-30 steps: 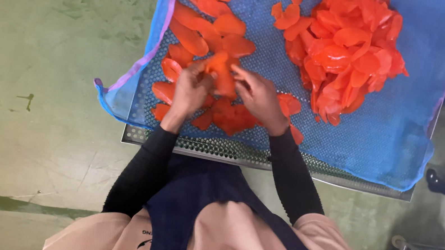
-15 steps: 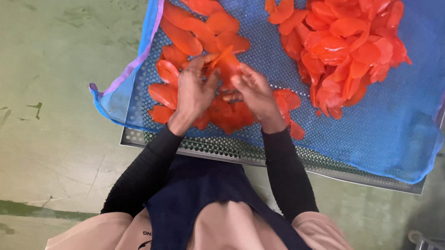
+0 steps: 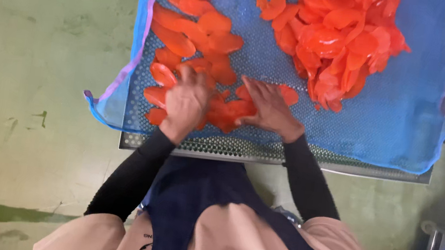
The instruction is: The person arranges sliced red bell peppers on a blue mesh tray by hand, spreading them into a single layer. The person picks up individual slices and places them flat on the tray, working methodically across the surface.
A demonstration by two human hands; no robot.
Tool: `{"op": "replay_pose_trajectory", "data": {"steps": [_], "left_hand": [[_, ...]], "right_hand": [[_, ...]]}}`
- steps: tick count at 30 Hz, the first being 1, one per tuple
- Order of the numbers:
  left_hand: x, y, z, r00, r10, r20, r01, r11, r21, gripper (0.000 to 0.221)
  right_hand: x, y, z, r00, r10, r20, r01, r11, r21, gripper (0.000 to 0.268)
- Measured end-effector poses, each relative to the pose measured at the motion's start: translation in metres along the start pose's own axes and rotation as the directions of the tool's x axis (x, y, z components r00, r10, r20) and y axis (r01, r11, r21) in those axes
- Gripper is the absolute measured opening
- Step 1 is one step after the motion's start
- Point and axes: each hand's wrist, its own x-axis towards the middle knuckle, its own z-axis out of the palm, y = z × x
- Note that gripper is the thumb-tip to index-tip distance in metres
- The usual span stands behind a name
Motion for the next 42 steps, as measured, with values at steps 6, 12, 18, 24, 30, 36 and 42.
{"op": "replay_pose_trajectory", "data": {"steps": [6,12,18,24,30,36,42], "left_hand": [[-0.032,0.009,0.123,0.900,0.427,-0.089,-0.428,0.904,0.014,0.083],[-0.042,0.007,0.087,0.899,0.431,-0.073,-0.432,0.852,-0.295,0.044],[-0.038,0.016,0.033,0.926,0.283,0.252,0.007,0.652,-0.758,0.063],[-0.046,-0.007,0.059,0.914,0.220,0.342,0.136,0.629,-0.766,0.064],[-0.054,-0.012,0.055,0.964,0.159,0.214,0.151,0.335,-0.930,0.021],[-0.050,-0.027,0.050,0.988,-0.082,0.132,0.149,0.257,-0.955,0.012],[-0.064,-0.019,0.010,0.977,-0.137,0.165,0.214,0.603,-0.768,0.031]], "right_hand": [[-0.029,0.018,0.030,0.962,0.103,0.253,-0.062,0.984,-0.166,0.085],[-0.075,0.042,-0.024,0.941,0.332,0.063,-0.260,0.830,-0.493,0.081],[-0.039,-0.030,-0.022,0.999,-0.021,-0.027,0.026,0.984,0.178,0.106],[-0.027,-0.026,0.045,0.994,0.070,-0.086,-0.062,0.994,0.092,0.041],[-0.026,-0.034,0.025,0.994,0.111,-0.003,-0.090,0.826,0.557,0.034],[-0.025,-0.007,0.059,0.908,0.408,0.097,-0.287,0.436,0.853,0.042],[-0.003,-0.014,0.035,0.736,0.585,-0.342,-0.455,0.800,0.390,0.064]]}}
